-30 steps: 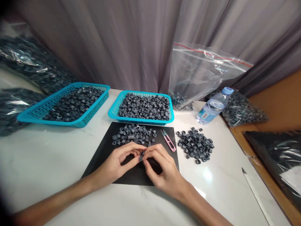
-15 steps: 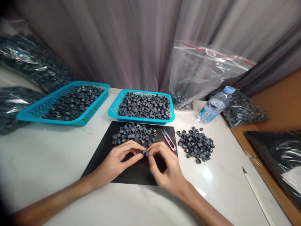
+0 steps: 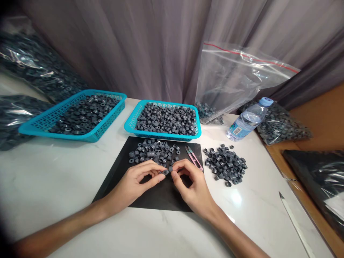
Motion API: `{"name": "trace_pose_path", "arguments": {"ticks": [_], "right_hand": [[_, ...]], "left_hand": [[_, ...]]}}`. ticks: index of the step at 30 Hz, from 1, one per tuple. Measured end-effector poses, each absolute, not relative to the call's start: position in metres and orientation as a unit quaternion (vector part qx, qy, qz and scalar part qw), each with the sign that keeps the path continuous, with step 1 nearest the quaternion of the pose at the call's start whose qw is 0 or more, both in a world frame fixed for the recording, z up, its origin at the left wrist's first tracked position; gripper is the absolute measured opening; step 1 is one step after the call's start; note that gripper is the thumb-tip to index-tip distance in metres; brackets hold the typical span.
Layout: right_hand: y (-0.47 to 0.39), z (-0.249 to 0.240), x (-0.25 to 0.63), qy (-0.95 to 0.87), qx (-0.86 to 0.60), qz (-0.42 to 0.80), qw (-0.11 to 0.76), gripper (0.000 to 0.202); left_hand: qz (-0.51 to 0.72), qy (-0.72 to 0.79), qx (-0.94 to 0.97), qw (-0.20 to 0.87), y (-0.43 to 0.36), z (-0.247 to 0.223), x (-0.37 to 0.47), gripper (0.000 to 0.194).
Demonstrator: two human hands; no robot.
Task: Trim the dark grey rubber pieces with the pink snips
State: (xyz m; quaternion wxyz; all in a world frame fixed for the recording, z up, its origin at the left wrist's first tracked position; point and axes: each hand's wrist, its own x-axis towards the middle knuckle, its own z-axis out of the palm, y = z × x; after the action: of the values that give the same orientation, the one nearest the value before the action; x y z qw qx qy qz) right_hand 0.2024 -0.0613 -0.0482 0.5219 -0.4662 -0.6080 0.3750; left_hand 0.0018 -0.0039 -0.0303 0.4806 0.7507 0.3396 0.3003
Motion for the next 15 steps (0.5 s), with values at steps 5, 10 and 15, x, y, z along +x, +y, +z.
{"name": "trace_pose_path", "arguments": {"ticks": [5, 10, 15], "right_hand": [[-0.0607, -0.0488, 0.2021, -0.595, -0.465, 0.397, 0.522, 0.013], [-0.0608, -0.048, 0.2016, -0.604, -0.459, 0.395, 0.518, 0.01], [-0.0617, -0.047, 0.2016, -0.63, -0.459, 0.355, 0.517, 0.006]], "left_hand": [[0.308, 0.354, 0.744, 0.476, -0.0046, -0.0282, 0.0037, 0.016], [0.314, 0.365, 0.738, 0.472, -0.0046, -0.0282, 0.0042, 0.015], [0.277, 0.354, 0.684, 0.574, -0.009, -0.0295, 0.0033, 0.025]]}}
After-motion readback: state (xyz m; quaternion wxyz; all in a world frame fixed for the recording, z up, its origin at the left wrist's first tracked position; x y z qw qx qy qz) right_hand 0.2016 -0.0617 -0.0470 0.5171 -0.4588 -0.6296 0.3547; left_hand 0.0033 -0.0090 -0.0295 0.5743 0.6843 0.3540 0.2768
